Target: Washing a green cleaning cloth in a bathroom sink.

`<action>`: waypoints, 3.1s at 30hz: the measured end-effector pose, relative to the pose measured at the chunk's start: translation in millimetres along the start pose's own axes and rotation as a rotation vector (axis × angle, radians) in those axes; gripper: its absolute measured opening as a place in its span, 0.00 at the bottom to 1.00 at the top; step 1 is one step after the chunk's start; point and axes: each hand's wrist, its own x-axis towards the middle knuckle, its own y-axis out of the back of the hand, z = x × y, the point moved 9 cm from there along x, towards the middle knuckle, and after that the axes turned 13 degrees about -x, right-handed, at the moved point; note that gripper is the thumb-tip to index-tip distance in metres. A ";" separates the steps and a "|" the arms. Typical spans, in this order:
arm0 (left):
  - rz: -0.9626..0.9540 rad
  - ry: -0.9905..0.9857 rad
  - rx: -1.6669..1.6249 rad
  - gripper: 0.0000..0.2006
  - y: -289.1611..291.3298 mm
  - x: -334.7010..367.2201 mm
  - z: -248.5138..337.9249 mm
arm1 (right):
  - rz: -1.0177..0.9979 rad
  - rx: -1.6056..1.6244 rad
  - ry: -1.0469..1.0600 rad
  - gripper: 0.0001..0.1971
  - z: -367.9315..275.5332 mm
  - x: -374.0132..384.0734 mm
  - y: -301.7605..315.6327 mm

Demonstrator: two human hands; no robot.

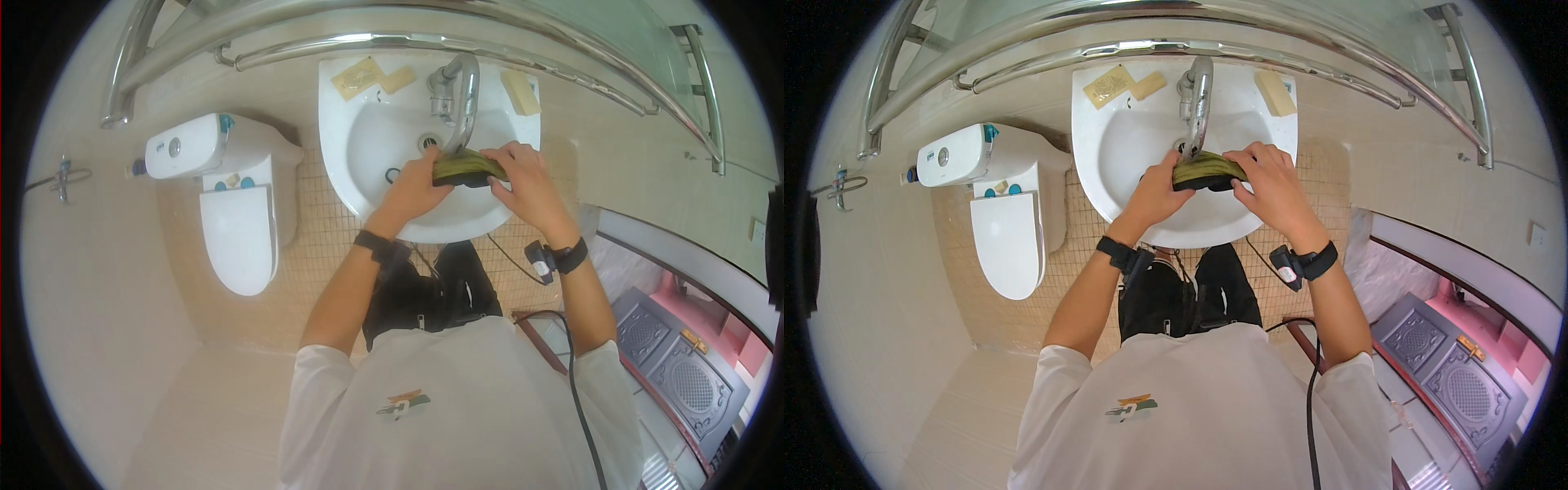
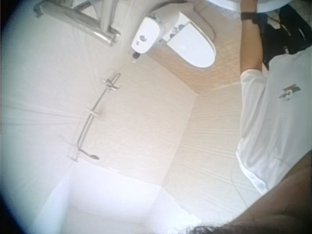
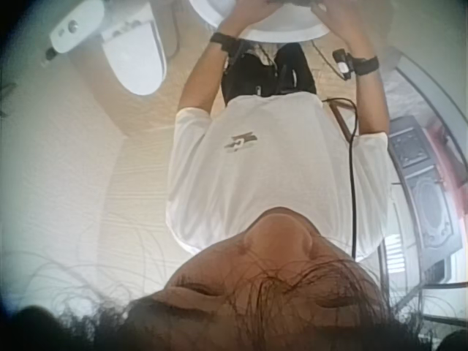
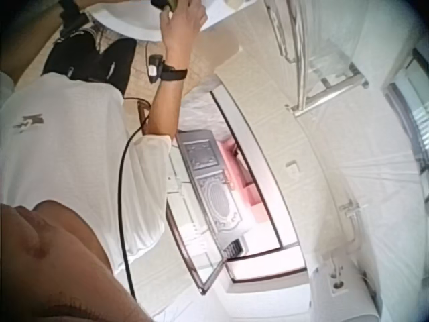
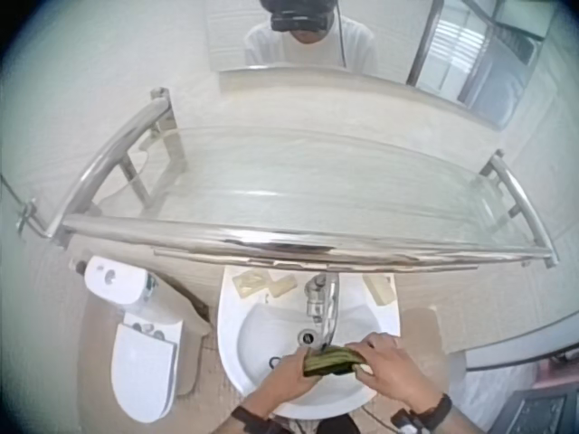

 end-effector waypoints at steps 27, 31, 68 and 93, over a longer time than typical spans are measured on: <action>-0.103 0.041 0.088 0.29 12.5 -2.3 -13.7 | 0.019 0.267 -0.043 0.13 -7.2 33.6 -13.6; -0.146 0.072 0.065 0.30 8.5 4.4 -15.5 | -0.048 0.492 -0.196 0.12 -4.3 28.5 -4.1; 0.384 0.171 -1.332 0.15 14.6 19.6 -70.6 | -0.617 1.017 -0.458 0.27 -9.2 26.4 -193.8; 0.361 0.321 -1.303 0.19 -9.7 46.5 -90.1 | -0.456 1.506 -0.604 0.27 2.0 10.6 -229.9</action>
